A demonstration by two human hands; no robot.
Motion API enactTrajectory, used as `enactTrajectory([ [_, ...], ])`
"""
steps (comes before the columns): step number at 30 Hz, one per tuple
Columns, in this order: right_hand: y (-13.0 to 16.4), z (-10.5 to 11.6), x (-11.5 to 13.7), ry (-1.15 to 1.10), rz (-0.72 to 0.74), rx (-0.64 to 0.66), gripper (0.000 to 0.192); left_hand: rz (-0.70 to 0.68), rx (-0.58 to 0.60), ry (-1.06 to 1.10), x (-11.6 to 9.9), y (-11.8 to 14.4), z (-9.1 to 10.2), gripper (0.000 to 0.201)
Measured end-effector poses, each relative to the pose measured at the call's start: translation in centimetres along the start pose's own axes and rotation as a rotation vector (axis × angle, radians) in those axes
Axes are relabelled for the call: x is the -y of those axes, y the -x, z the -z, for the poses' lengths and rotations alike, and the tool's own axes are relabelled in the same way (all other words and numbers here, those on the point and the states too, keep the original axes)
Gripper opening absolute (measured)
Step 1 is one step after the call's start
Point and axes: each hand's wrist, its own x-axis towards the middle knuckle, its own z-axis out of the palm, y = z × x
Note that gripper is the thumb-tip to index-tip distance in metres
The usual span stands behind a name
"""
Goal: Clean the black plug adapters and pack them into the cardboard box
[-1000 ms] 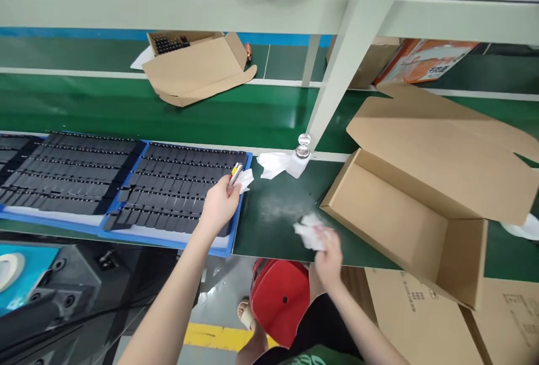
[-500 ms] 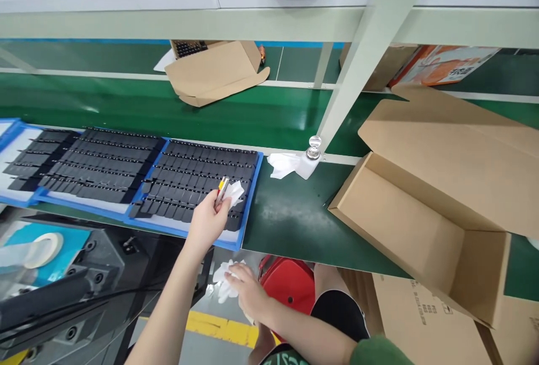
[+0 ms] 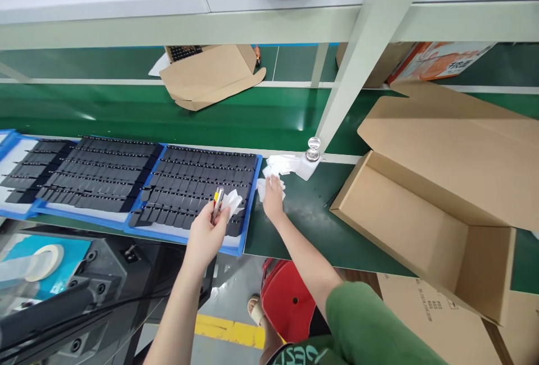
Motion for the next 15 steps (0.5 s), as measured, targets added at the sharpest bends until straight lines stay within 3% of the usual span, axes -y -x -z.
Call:
enactTrajectory([
  [3,-3.8,-0.1,0.6,0.021,0.009,0.056,0.062,0.008,0.019,-0.011,0.9,0.6,0.1,0.042],
  [5,-2.7,0.8,0.0,0.006,0.110,0.134,0.054,0.007,0.037,-0.022,1.4,1.0,0.0,0.041],
  [7,1.1,1.5,-0.5,-0.024,0.237,0.218,0.047,0.002,0.045,-0.037,1.7,1.1,-0.1,0.040],
  [10,9.4,1.4,0.0,-0.066,0.370,0.288,0.041,-0.022,0.044,-0.062,1.6,1.2,-0.4,0.039],
  [13,16.0,-0.2,1.7,-0.096,0.412,0.300,0.036,-0.058,0.067,-0.091,0.9,1.2,-1.5,0.037],
  [15,18.5,-1.5,2.8,-0.115,0.410,0.296,0.031,-0.082,0.099,-0.119,0.3,1.2,-2.9,0.031],
])
